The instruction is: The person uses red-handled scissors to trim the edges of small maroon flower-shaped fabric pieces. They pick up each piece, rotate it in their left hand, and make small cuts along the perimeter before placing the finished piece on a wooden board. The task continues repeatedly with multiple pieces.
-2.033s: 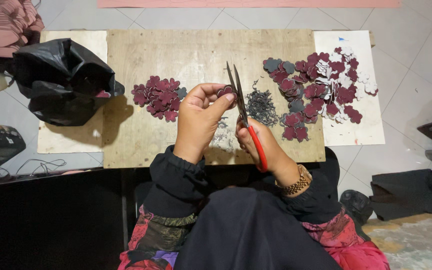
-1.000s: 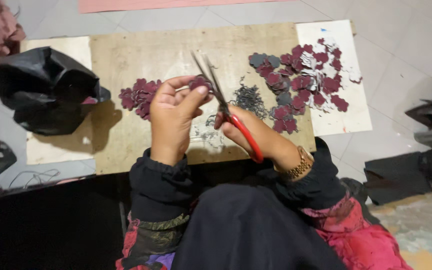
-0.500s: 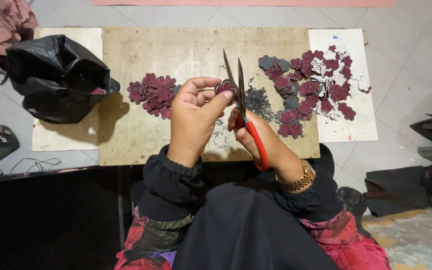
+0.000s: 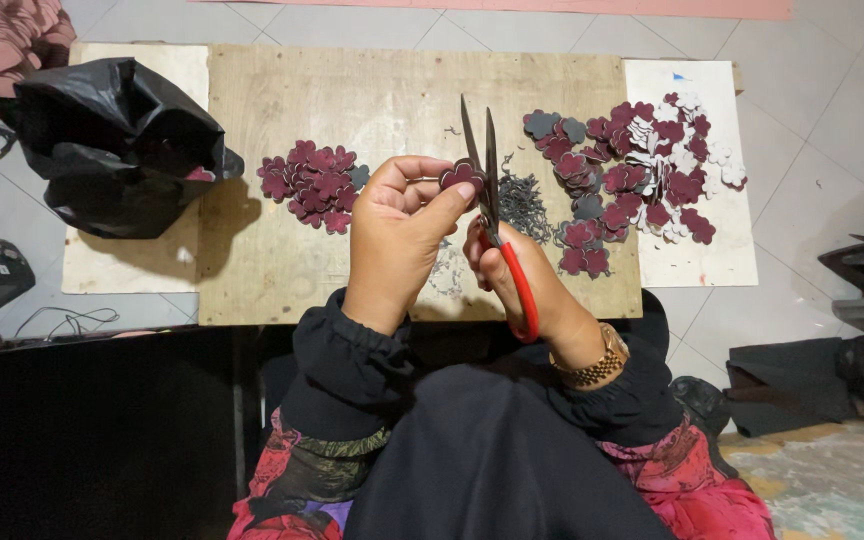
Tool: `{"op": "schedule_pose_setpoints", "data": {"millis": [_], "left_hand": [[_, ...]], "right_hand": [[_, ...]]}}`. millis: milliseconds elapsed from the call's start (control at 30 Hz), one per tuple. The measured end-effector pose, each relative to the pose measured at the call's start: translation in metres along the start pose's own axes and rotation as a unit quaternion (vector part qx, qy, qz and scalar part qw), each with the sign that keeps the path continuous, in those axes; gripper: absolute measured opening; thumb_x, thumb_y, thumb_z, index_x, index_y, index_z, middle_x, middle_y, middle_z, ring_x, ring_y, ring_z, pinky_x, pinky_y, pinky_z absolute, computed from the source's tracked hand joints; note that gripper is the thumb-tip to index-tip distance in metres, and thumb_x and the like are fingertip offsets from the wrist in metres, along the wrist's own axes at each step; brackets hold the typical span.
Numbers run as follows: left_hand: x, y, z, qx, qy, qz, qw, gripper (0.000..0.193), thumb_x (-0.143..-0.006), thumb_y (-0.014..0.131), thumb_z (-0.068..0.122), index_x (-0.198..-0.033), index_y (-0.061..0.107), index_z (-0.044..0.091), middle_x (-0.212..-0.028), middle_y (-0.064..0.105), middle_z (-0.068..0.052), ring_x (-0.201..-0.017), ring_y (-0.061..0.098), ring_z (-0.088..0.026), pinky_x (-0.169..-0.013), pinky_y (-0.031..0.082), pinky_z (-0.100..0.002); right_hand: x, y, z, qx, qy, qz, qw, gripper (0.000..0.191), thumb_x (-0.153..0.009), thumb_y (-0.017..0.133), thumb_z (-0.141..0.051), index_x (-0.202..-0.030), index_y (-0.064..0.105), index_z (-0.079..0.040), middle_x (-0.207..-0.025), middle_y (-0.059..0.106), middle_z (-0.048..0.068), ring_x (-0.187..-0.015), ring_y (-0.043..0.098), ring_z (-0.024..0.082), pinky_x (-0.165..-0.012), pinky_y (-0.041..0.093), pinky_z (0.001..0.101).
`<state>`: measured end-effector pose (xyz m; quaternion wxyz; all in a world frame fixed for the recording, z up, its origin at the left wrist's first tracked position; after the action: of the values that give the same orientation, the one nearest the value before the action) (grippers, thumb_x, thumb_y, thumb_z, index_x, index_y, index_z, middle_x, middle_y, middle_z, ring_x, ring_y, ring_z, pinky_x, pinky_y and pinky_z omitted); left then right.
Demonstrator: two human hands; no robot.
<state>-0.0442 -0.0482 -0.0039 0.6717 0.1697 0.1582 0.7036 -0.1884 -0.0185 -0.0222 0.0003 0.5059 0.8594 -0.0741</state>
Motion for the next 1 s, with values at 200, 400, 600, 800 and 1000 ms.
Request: {"op": "schedule_pose_setpoints", "data": {"millis": [200, 400, 600, 800, 1000], "left_hand": [[0.0, -0.001, -0.003, -0.001, -0.007, 0.002, 1.0, 0.02, -0.091, 0.077, 0.006, -0.106, 0.063, 0.003, -0.092, 0.074, -0.003, -0.076, 0.065, -0.004, -0.066, 0.052, -0.019], [-0.002, -0.003, -0.002, -0.011, -0.001, -0.002, 1.0, 0.017, -0.092, 0.076, 0.009, -0.105, 0.065, 0.006, -0.093, 0.073, 0.0, -0.078, 0.064, -0.003, -0.065, 0.05, -0.019], [-0.002, -0.006, -0.002, -0.013, -0.007, -0.004, 1.0, 0.019, -0.094, 0.074, 0.011, -0.11, 0.064, 0.007, -0.099, 0.075, -0.001, -0.089, 0.071, -0.005, -0.069, 0.052, -0.02], [-0.005, -0.007, 0.0, 0.002, -0.005, -0.001, 1.0, 0.028, -0.093, 0.073, 0.009, -0.118, 0.061, 0.004, -0.101, 0.076, -0.003, -0.092, 0.073, -0.009, -0.067, 0.052, -0.02], [-0.006, -0.01, 0.004, -0.007, -0.003, 0.009, 1.0, 0.034, -0.094, 0.074, 0.007, -0.124, 0.058, 0.003, -0.101, 0.076, -0.006, -0.092, 0.075, -0.01, -0.066, 0.051, -0.019]], "right_hand": [[0.002, 0.001, 0.007, -0.04, 0.023, 0.005, 0.999, 0.067, -0.098, 0.05, -0.073, -0.105, 0.052, -0.007, -0.085, 0.046, -0.003, -0.074, 0.044, 0.007, -0.066, 0.042, 0.0224], [0.003, 0.0, 0.008, -0.052, 0.035, 0.008, 0.998, 0.065, -0.097, 0.052, -0.072, -0.104, 0.052, -0.007, -0.086, 0.047, -0.003, -0.072, 0.044, 0.006, -0.064, 0.041, 0.0217], [0.004, 0.001, 0.006, -0.051, 0.032, 0.004, 0.998, 0.063, -0.099, 0.052, -0.069, -0.103, 0.052, -0.007, -0.083, 0.048, -0.003, -0.07, 0.044, 0.005, -0.062, 0.04, 0.0214], [0.005, 0.001, 0.01, -0.06, 0.039, 0.0, 0.997, 0.06, -0.1, 0.053, -0.066, -0.102, 0.054, -0.006, -0.08, 0.048, -0.003, -0.068, 0.043, 0.005, -0.06, 0.039, 0.0212], [0.005, -0.001, 0.015, -0.054, 0.043, -0.004, 0.998, 0.056, -0.101, 0.054, -0.063, -0.098, 0.054, -0.007, -0.077, 0.048, -0.004, -0.066, 0.043, 0.005, -0.059, 0.038, 0.021]]}}
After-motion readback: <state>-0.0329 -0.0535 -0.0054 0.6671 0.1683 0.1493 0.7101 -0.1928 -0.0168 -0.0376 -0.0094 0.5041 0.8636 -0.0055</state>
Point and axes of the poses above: each hand's wrist, its own x-axis away from the middle knuckle, its own y-axis out of the palm, z = x × y, the point moved 7 cm from there along -x, towards the middle knuckle
